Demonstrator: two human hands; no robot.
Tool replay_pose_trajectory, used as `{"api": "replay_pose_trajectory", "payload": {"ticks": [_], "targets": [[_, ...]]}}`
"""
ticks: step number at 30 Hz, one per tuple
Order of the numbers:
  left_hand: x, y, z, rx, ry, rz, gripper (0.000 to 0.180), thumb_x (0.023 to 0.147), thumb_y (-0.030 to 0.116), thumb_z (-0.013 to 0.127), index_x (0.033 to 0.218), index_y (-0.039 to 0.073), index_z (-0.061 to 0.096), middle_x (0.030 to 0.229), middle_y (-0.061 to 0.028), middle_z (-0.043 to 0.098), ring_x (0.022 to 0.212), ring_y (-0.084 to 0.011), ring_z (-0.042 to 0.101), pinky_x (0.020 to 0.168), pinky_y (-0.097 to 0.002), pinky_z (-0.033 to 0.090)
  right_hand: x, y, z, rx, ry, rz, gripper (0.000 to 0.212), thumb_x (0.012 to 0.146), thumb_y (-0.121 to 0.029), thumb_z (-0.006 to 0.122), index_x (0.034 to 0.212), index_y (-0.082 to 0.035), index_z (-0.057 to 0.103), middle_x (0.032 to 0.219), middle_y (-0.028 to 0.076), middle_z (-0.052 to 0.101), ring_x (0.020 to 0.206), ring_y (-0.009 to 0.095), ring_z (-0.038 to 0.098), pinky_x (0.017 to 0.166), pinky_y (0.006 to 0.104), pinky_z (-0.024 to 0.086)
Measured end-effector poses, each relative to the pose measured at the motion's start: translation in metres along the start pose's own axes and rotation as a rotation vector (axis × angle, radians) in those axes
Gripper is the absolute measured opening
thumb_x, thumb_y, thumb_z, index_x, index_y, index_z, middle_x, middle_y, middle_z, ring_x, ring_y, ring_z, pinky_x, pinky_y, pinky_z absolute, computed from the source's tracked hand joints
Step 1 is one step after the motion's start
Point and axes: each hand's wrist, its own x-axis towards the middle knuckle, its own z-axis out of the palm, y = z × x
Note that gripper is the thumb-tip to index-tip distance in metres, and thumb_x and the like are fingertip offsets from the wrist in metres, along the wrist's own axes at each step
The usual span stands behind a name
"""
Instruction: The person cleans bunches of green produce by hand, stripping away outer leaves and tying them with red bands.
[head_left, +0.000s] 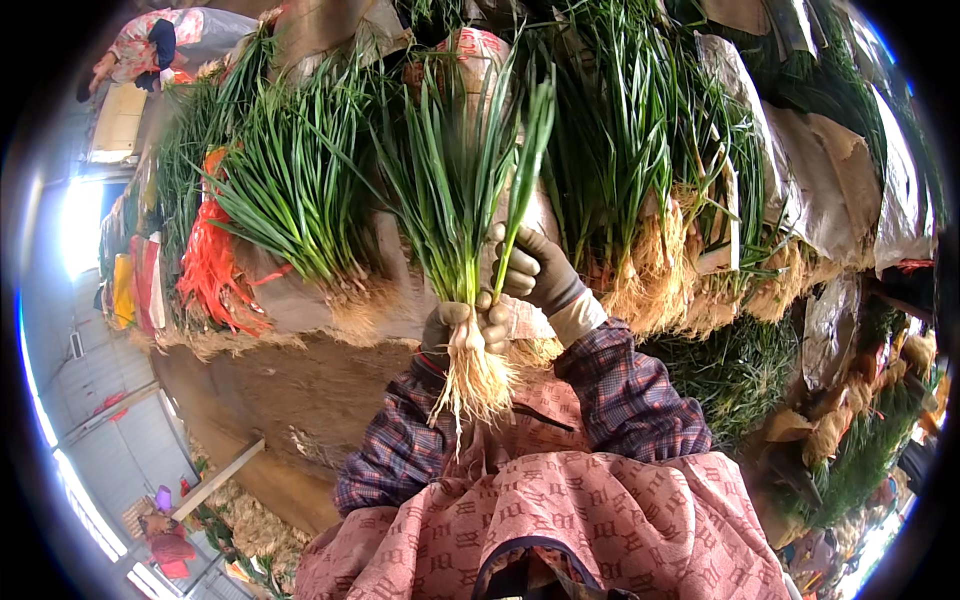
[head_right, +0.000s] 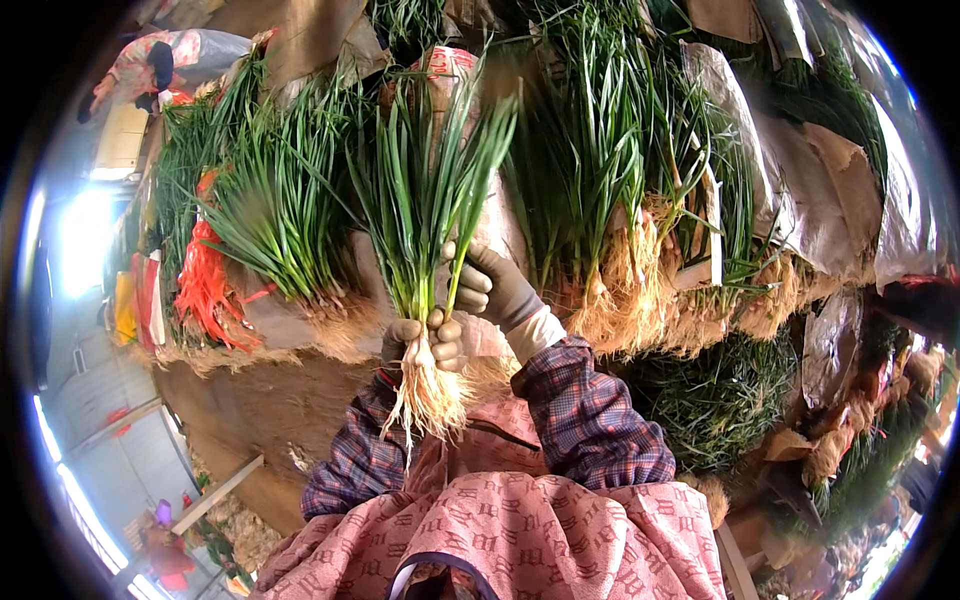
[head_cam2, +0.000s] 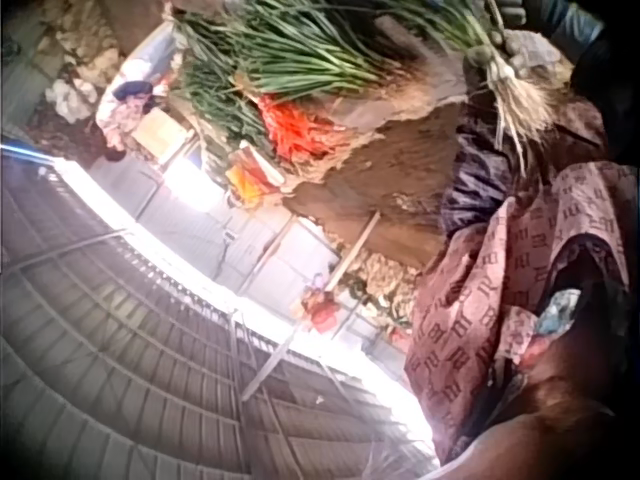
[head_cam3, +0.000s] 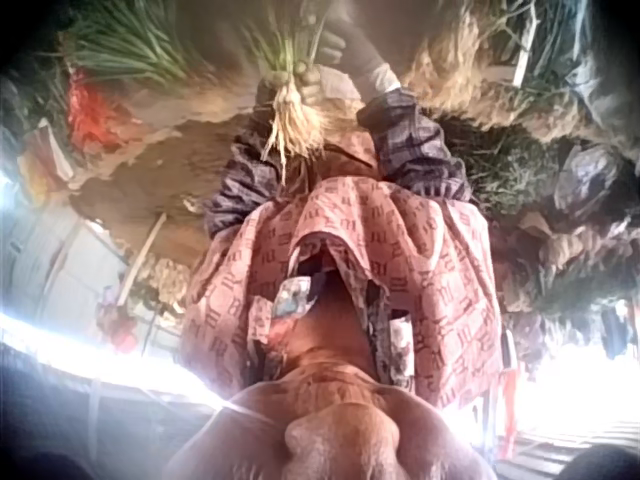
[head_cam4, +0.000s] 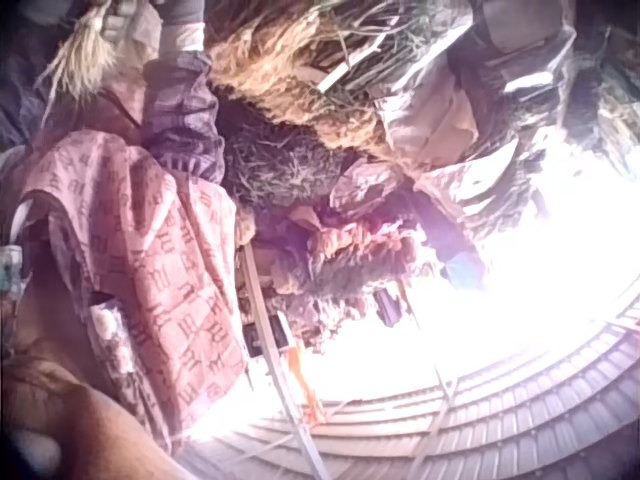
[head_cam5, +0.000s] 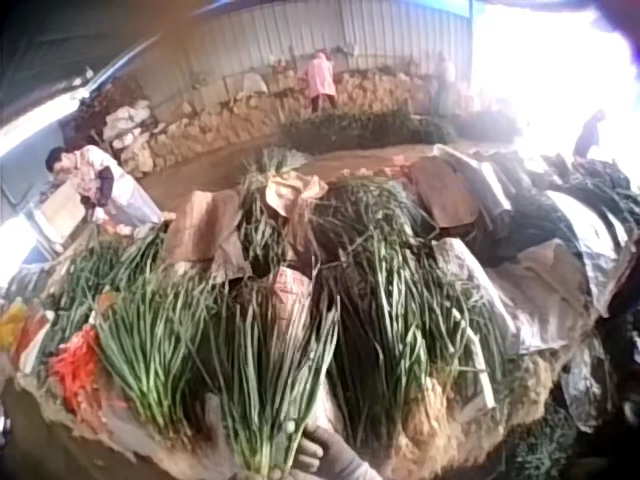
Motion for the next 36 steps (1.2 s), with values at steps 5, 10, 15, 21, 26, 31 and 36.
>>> {"api": "replay_pose_trajectory", "payload": {"ticks": [5,10,15,21,26,31,36], "targets": [[-0.001,0.001,-0.005,0.071,0.018,0.022,0.027,0.084,0.02,0.061,0.107,0.006,0.059,0.102,-0.0099,0.059,0.076,-0.0174,0.053,0.071,-0.0327,0.043,-0.003,-0.007,0.002,-0.06,0.187,0.012,0.031,0.103,-0.028,0.039,0.112,-0.002,0.053,0.049,-0.006,0.036,0.037,0.008,0.03,0.036,0.0206,0.025],[-0.006,0.004,0.002,0.048,0.013,0.002,0.027,0.083,0.02,0.064,0.106,0.007,0.057,0.094,-0.0073,0.056,0.071,-0.0159,0.05,0.068,-0.0327,0.042,0.004,-0.004,0.016,-0.019,0.09,0.04,0.033,0.104,-0.027,0.036,0.107,-0.001,0.054,0.049,-0.004,0.037,0.038,0.008,0.031,0.037,0.0215,0.027],[-0.014,0.006,0.006,0.138,0.155,0.034,0.025,0.08,0.017,0.064,0.102,0.009,0.057,0.089,-0.0059,0.054,0.068,-0.0162,0.048,0.066,-0.0332,0.043,0.006,-0.002,0.025,-0.387,0.462,-0.022,0.027,0.101,-0.023,0.039,0.099,-0.003,0.057,0.055,-0.005,0.037,0.044,0.008,0.032,0.042,0.0232,0.028],[-0.02,0.026,-0.005,0.435,-0.124,0.021,0.022,0.084,0.018,0.059,0.103,0.01,0.051,0.079,-0.0018,0.044,0.067,-0.0153,0.044,0.064,-0.0341,0.042,-0.015,-0.06,0.015,-1.321,1.267,-0.407,0.016,0.092,-0.015,0.051,0.082,-0.007,0.059,0.065,0.001,0.056,0.055,0.009,0.05,0.049,0.0249,0.042],[-0.022,0.027,-0.002,0.354,0.063,0.006,0.049,0.087,0.021,0.061,0.131,0.006,0.046,0.084,-0.0034,0.055,0.075,-0.017,0.055,0.07,-0.0331,0.049,-0.082,-0.098,0.055,-1.273,1.081,-0.069,0.014,0.094,-0.016,0.046,0.094,-0.006,0.056,0.076,0.003,0.059,0.061,0.012,0.056,0.054,0.0243,0.044],[0.019,0.009,-0.025,0.402,0.259,-0.02,0.039,0.085,0.018,0.068,0.119,0.002,0.057,0.09,-0.0055,0.065,0.081,-0.0185,0.064,0.071,-0.0319,0.055,-0.088,-0.06,0.003,-2.002,1.416,0.343,0.032,0.086,-0.02,0.049,0.105,0.003,0.058,0.085,0.021,0.064,0.077,0.03,0.064,0.068,0.0361,0.052],[0.031,0.0,-0.006,0.418,0.304,0.08,0.031,0.087,0.013,0.066,0.114,0.001,0.059,0.093,-0.0082,0.064,0.076,-0.0188,0.063,0.067,-0.0281,0.054,-0.087,-0.072,-0.02,-1.051,1.06,0.035,0.021,0.091,-0.02,0.049,0.091,-0.001,0.057,0.068,0.006,0.054,0.055,0.018,0.051,0.05,0.0305,0.041]]}}
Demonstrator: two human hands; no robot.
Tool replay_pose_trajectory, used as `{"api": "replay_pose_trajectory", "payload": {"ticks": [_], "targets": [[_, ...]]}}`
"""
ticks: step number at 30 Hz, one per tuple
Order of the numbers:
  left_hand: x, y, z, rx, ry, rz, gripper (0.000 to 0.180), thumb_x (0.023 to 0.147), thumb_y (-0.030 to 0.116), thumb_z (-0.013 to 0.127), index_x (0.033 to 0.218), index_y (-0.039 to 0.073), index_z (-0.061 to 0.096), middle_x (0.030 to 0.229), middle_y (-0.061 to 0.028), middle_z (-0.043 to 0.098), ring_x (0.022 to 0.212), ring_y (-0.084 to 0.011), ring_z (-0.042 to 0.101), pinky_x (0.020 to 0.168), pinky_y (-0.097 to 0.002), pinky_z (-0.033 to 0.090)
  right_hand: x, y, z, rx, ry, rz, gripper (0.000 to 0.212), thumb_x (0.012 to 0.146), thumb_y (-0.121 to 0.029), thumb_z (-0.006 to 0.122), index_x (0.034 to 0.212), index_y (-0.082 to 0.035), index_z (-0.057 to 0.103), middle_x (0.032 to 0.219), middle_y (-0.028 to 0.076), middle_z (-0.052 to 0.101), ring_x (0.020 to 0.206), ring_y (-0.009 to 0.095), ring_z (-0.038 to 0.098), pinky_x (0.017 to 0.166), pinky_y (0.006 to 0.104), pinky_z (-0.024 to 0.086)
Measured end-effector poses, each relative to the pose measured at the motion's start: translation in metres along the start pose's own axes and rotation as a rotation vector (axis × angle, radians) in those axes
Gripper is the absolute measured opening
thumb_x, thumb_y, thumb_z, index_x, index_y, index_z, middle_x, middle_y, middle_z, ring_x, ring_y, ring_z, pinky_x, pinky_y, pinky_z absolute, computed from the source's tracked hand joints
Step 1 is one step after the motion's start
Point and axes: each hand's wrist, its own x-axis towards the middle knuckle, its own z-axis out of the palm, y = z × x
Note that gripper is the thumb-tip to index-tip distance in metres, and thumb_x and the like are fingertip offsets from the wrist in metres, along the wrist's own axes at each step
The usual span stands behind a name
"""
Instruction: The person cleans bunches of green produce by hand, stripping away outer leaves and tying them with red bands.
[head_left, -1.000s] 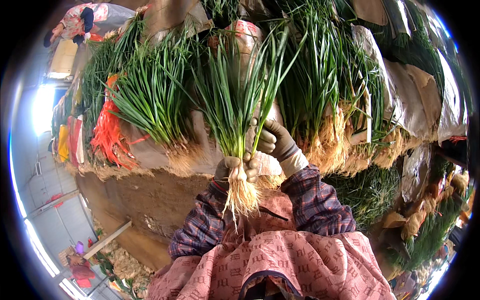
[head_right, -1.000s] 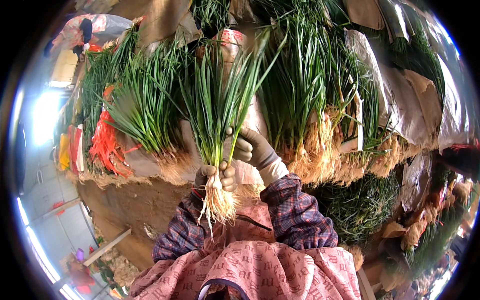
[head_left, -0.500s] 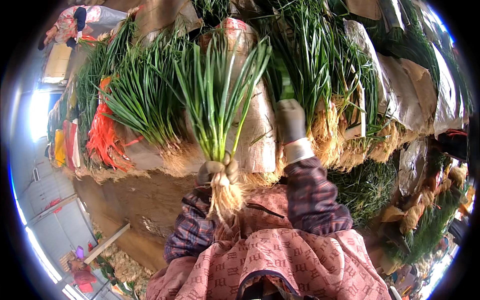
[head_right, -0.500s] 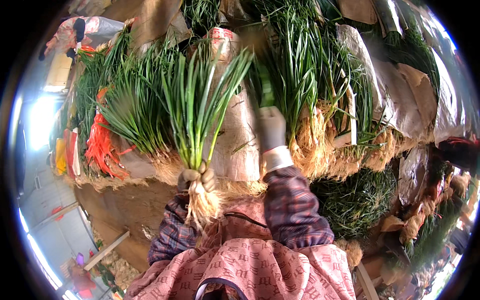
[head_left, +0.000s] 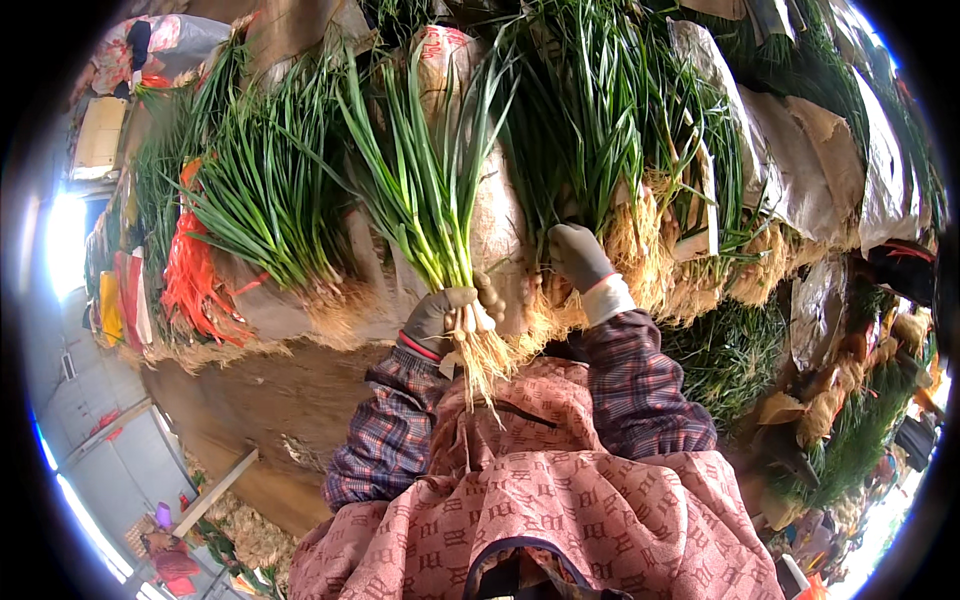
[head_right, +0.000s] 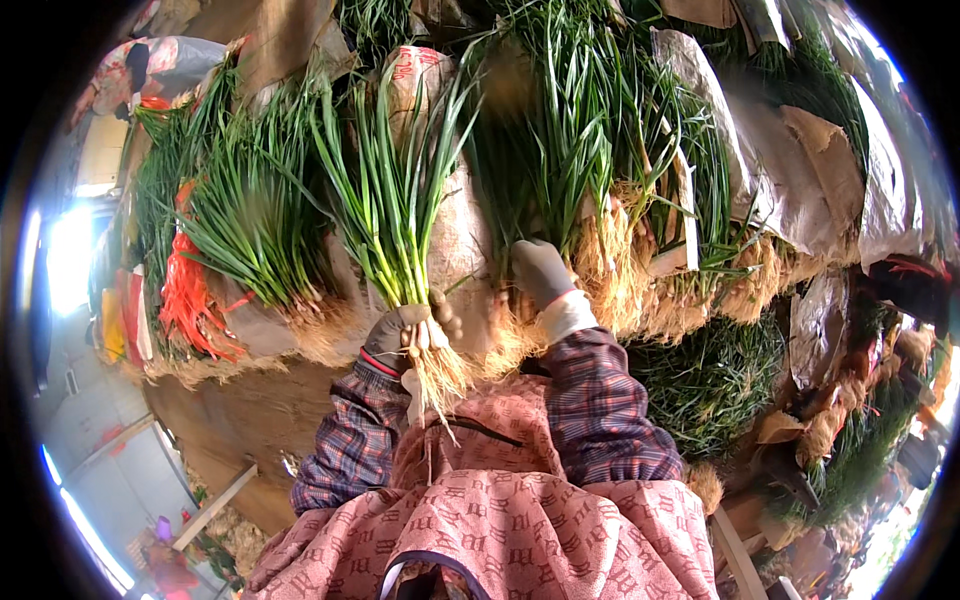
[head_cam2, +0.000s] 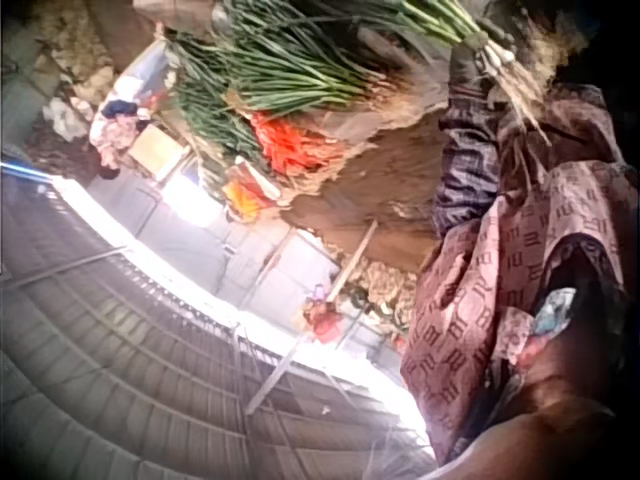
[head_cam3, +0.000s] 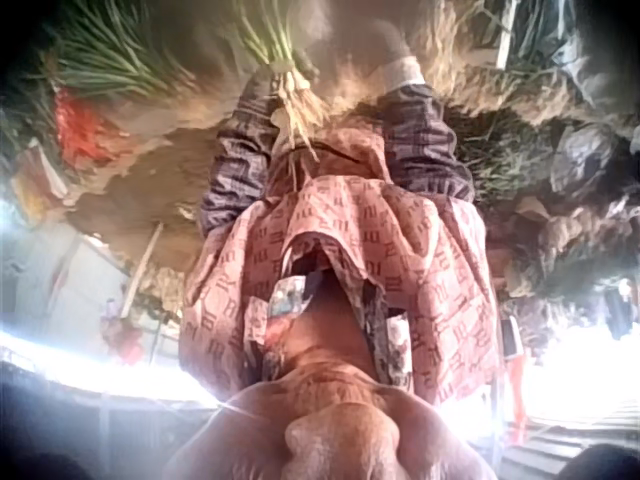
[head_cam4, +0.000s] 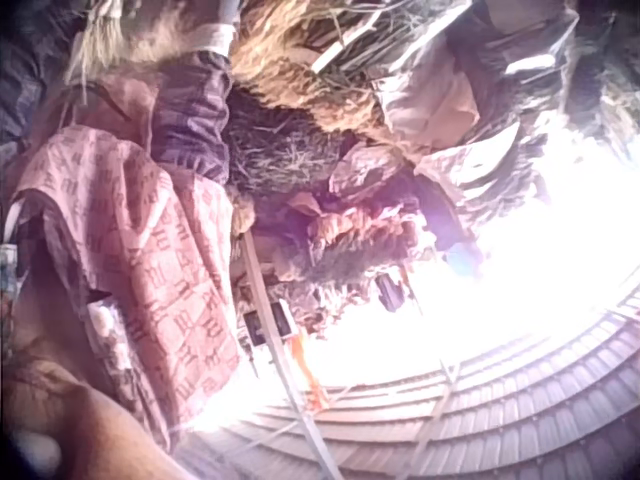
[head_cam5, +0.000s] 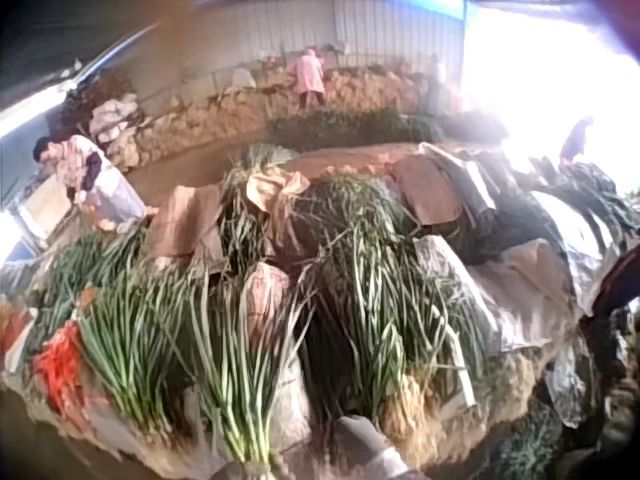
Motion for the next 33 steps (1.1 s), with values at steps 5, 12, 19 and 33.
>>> {"api": "replay_pose_trajectory", "payload": {"ticks": [5,12,19,33], "targets": [[0.005,0.003,-0.017,-0.041,0.021,-0.169,0.02,0.087,0.005,0.063,0.107,0.005,0.061,0.102,-0.0163,0.06,0.066,-0.0034,0.05,0.044,-0.0095,0.039,-0.021,-0.024,0.012,0.412,-0.277,0.018,0.016,0.097,-0.013,0.043,0.096,-0.003,0.056,0.056,-0.005,0.034,0.043,0.007,0.032,0.04,0.0229,0.027],[0.047,-0.006,-0.003,-0.436,-0.115,-0.416,0.035,0.085,0.004,0.066,0.116,-0.002,0.05,0.09,-0.0031,0.044,0.068,0.0018,0.043,0.048,-0.0057,0.04,-0.028,-0.052,0.002,0.156,-0.014,-0.063,0.017,0.09,-0.011,0.046,0.099,-0.004,0.058,0.073,0.002,0.057,0.054,0.011,0.049,0.046,0.0247,0.038],[0.053,-0.005,0.004,-0.481,-0.117,-0.383,0.057,0.085,0.002,0.066,0.134,-0.005,0.038,0.093,-0.0007,0.039,0.072,0.0013,0.044,0.053,-0.0063,0.041,-0.047,-0.053,-0.015,0.028,-0.093,0.045,0.017,0.084,-0.013,0.041,0.089,-0.005,0.055,0.068,0.001,0.052,0.052,0.012,0.045,0.047,0.0256,0.035],[-0.024,0.019,-0.02,0.026,0.041,-0.129,0.026,0.079,0.013,0.066,0.104,0.007,0.063,0.097,-0.0108,0.059,0.085,-0.0249,0.058,0.072,-0.0341,0.051,-0.033,-0.039,0.096,-0.134,-0.046,-0.152,0.017,0.096,-0.018,0.053,0.098,-0.002,0.059,0.067,0.0,0.053,0.051,0.008,0.046,0.046,0.0241,0.039]]}}
